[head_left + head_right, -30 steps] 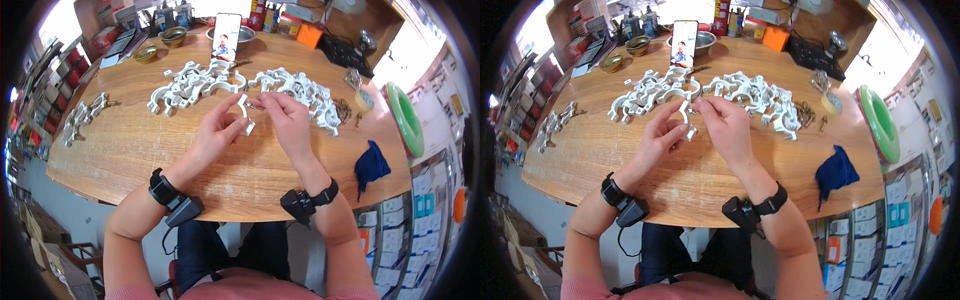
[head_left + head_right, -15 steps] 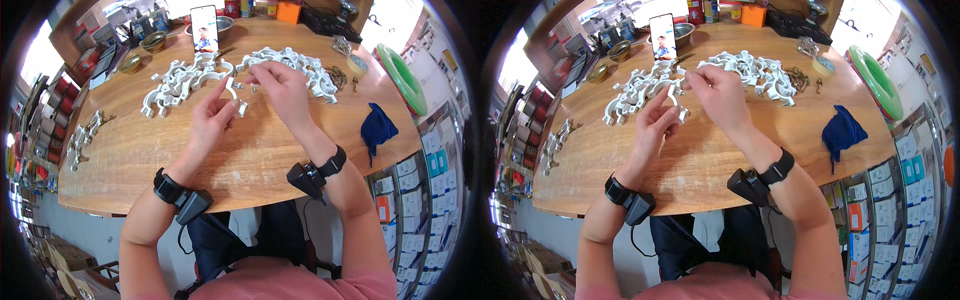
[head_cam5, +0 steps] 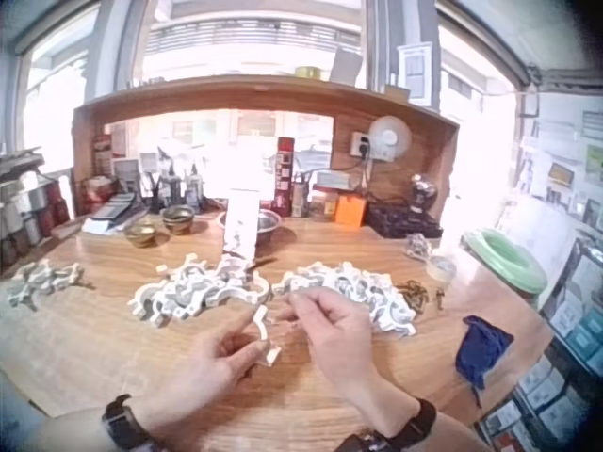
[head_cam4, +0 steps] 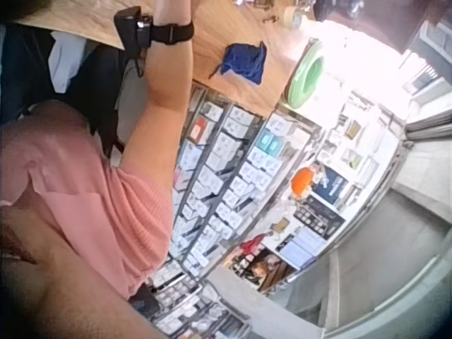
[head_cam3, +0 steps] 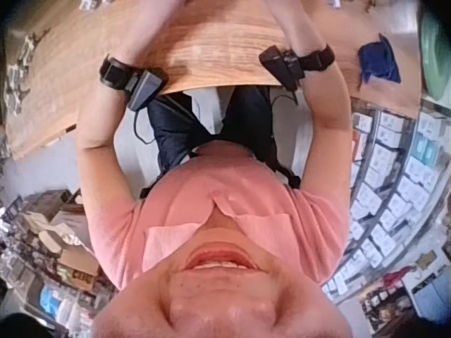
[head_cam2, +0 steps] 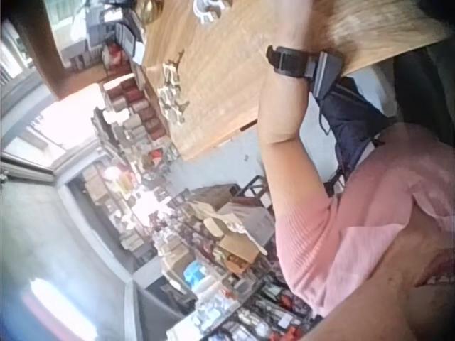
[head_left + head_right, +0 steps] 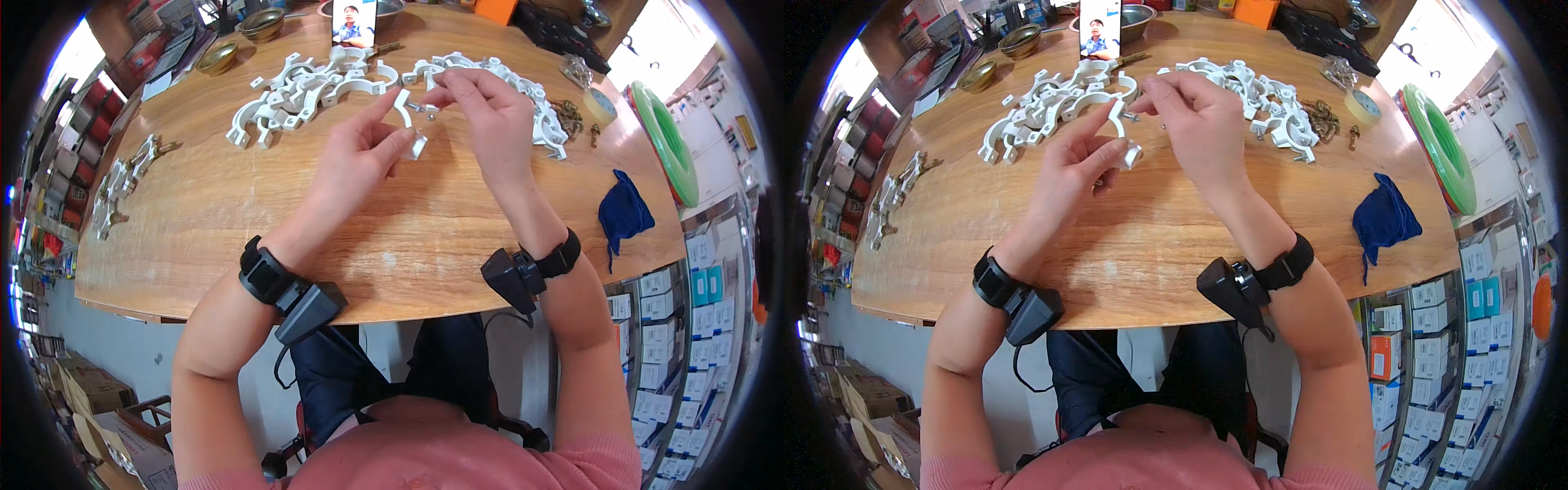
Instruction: The person assembles white plastic pipe clamps by hand, picking up a clamp and inserting a bolt and nut into the side. They repeat this process with several other clamps before setting them aside on the wooden table.
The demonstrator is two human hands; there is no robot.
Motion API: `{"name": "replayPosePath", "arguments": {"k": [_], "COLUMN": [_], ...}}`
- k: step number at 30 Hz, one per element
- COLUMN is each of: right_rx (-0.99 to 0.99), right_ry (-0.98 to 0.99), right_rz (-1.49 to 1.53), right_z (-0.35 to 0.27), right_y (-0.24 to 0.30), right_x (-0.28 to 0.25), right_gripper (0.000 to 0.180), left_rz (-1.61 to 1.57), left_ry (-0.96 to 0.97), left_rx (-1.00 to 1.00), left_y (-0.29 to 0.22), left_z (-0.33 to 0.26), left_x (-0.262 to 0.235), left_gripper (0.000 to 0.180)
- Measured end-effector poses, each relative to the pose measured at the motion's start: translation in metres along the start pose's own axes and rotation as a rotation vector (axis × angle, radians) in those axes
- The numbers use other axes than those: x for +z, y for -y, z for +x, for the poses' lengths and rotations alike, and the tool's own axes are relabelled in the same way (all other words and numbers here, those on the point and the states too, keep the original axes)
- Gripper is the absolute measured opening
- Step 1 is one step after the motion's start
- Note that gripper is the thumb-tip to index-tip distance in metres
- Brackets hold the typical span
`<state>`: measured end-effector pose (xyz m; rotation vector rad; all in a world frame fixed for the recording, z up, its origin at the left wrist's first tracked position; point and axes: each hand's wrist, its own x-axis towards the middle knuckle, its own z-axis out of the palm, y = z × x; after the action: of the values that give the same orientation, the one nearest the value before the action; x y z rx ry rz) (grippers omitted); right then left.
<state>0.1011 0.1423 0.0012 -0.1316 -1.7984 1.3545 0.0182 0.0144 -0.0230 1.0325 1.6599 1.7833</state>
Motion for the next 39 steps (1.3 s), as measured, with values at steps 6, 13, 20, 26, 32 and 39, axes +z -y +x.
{"name": "replayPosePath", "arguments": {"k": [6,13,20,26,32,39], "right_rx": [0.297,0.115,0.298,0.598,0.384,0.381], "right_ry": [0.220,0.142,0.205,0.159,0.143,0.157], "right_rz": [-0.164,-0.116,-0.054,0.109,0.084,0.099], "right_z": [0.003,0.003,0.000,0.003,0.000,-0.002], "right_y": [-0.022,-0.021,-0.019,-0.014,-0.016,-0.015], "right_x": [0.002,0.001,0.004,0.003,0.004,0.007], "right_gripper": [0.024,0.033,0.028,0.022,0.021,0.024], "left_rz": [-0.028,0.006,0.059,0.087,0.093,0.071], "left_ry": [0.007,-0.001,-0.008,-0.009,-0.017,-0.025], "left_rx": [0.010,0.025,0.028,0.043,0.041,0.028], "left_y": [0.002,0.002,0.004,0.008,0.009,0.006], "left_z": [0.000,0.001,0.001,0.002,0.002,0.001], "left_x": [0.000,0.002,-0.001,-0.002,-0.001,-0.001], "left_gripper": [0.054,0.055,0.054,0.054,0.054,0.054]}}
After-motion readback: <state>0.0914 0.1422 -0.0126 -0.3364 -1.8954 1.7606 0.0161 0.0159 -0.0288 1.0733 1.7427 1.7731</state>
